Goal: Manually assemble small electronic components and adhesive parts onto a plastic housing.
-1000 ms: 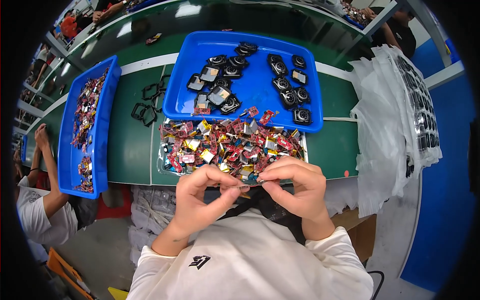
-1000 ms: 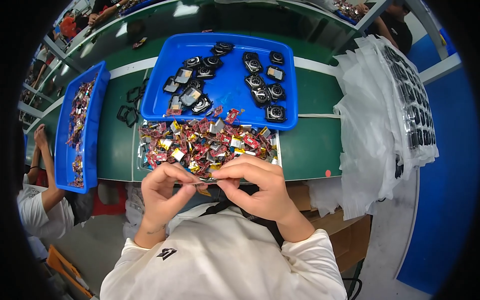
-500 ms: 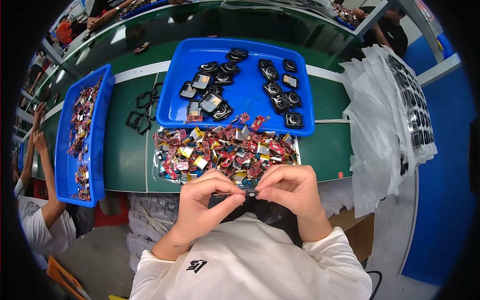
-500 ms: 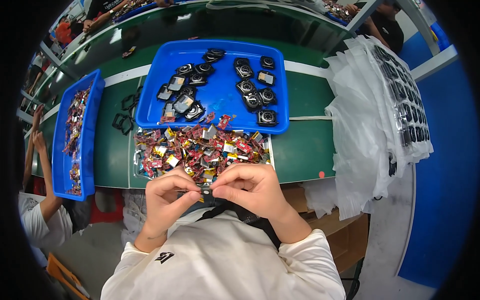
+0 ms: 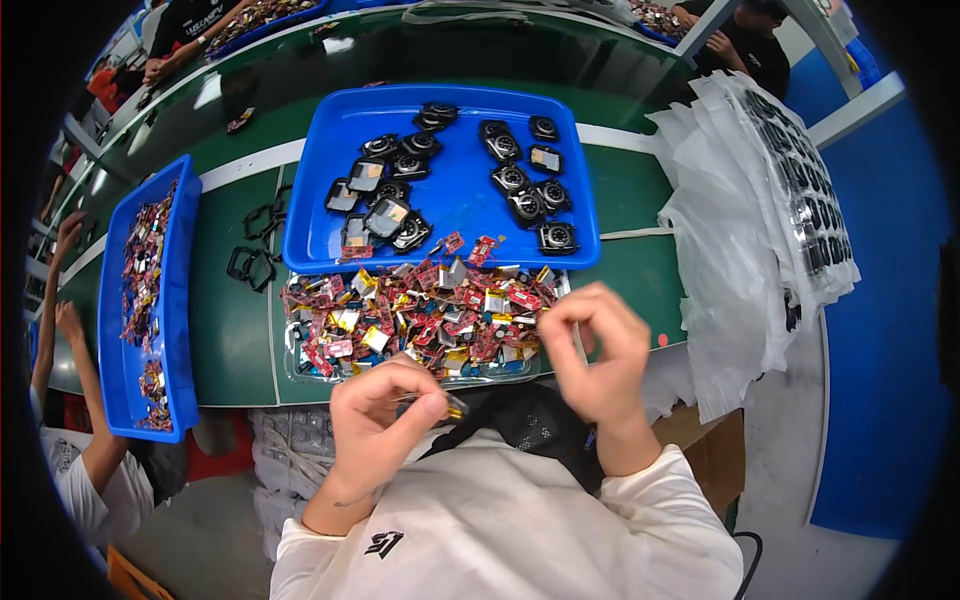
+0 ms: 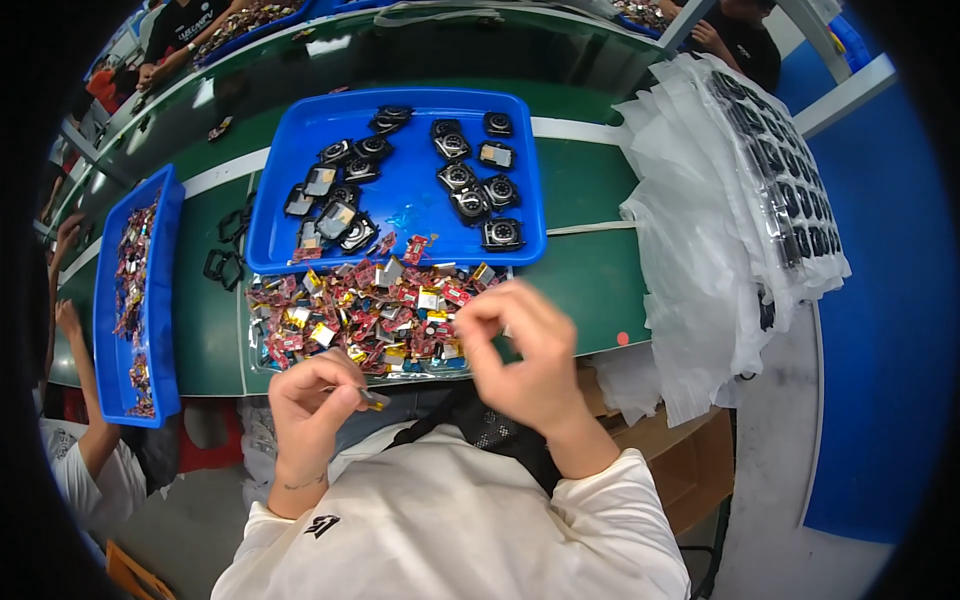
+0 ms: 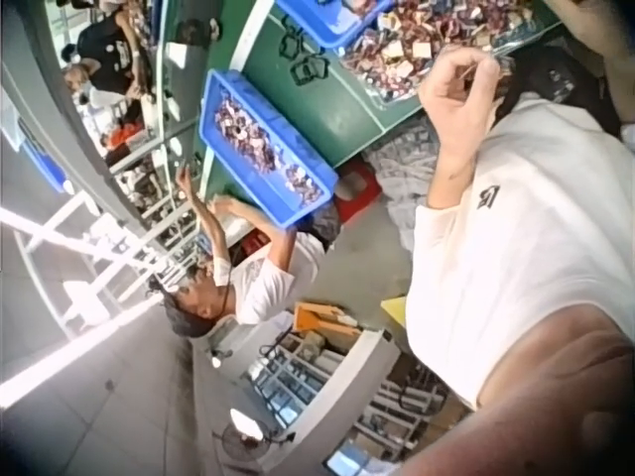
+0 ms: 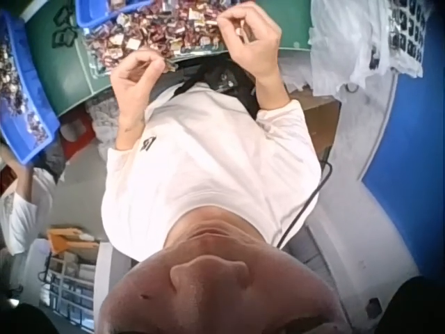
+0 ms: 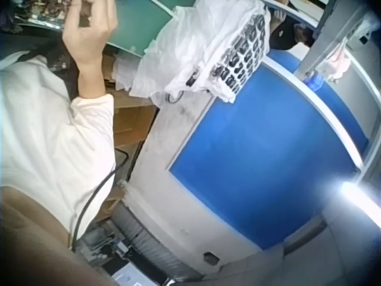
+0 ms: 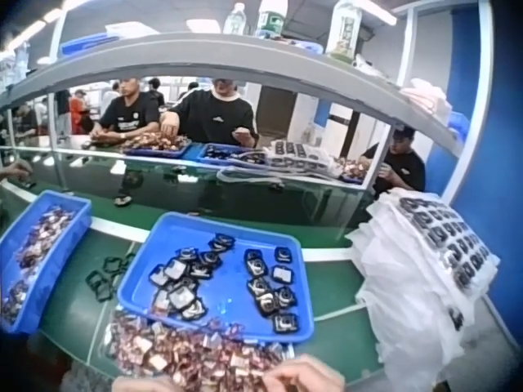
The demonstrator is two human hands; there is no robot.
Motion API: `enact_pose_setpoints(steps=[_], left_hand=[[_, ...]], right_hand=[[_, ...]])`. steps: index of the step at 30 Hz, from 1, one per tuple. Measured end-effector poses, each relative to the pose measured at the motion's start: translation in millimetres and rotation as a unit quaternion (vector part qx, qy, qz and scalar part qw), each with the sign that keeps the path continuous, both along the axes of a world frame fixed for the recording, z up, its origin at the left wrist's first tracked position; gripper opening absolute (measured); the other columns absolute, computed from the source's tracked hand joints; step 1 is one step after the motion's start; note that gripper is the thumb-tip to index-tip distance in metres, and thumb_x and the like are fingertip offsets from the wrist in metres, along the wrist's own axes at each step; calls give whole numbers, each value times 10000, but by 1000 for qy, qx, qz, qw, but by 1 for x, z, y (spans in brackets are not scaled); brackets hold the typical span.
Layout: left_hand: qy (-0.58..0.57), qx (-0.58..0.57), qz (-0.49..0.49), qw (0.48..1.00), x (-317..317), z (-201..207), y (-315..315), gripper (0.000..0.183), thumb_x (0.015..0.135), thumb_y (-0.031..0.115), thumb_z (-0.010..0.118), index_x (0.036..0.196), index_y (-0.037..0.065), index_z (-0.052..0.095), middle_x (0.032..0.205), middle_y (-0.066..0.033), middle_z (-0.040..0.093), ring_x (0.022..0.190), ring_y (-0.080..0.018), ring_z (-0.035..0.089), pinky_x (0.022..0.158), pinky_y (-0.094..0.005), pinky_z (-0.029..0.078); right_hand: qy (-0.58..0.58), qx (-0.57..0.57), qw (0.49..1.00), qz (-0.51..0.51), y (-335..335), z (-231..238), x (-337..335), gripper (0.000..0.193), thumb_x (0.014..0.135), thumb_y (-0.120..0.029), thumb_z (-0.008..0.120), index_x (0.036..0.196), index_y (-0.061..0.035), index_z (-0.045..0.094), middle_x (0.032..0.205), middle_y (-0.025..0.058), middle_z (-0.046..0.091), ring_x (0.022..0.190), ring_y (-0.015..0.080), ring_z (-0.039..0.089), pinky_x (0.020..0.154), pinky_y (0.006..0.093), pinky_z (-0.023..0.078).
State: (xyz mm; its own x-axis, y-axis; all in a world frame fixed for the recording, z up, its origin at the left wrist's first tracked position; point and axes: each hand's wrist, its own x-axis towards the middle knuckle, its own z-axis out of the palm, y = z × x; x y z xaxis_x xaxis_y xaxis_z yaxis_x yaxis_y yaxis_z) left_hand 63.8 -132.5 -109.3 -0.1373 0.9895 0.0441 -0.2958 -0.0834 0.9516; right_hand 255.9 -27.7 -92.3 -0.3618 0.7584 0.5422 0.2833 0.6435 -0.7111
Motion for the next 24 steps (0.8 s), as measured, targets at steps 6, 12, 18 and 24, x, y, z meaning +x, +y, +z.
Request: enact_pose_setpoints(steps=[6, 12, 18, 24], left_hand=[[2, 30, 37, 999, -2, 2, -2, 31, 778, -58, 633, 772, -37, 612, 757, -83, 620, 709, -149, 562, 657, -259, 437], [10, 40, 9, 999, 1, -1, 0, 34, 777, -46, 649, 784, -47, 616, 768, -93, 626, 722, -153, 572, 664, -252, 441], [21, 31, 14, 999, -1, -4, -4, 38, 776, -51, 651, 794, -47, 619, 778, -93, 631, 728, -145, 573, 670, -252, 444], [31, 25, 11, 999, -2, -5, -3, 41, 781, -53, 649, 807, -45, 618, 778, -91, 627, 730, -135, 568, 662, -241, 442]], right_hand=[[-309, 113, 916, -229, 46, -7, 43, 121, 740, -42, 644, 858, -15, 641, 891, 70, 590, 818, 272, 534, 714, 367, 455], [-330, 110, 938, 13, 69, 3, 30, 417, 786, -240, 679, 1153, -66, 584, 1134, 94, 553, 1027, 279, 485, 833, 374, 385], [-405, 78, 911, 27, 78, 4, 26, 401, 760, -324, 700, 1134, -197, 634, 1135, 40, 562, 1056, 235, 462, 846, 357, 329], [-353, -1, 930, 98, 90, 6, 27, 326, 738, -236, 725, 1048, -149, 672, 915, 37, 628, 876, 184, 545, 824, 337, 331]])
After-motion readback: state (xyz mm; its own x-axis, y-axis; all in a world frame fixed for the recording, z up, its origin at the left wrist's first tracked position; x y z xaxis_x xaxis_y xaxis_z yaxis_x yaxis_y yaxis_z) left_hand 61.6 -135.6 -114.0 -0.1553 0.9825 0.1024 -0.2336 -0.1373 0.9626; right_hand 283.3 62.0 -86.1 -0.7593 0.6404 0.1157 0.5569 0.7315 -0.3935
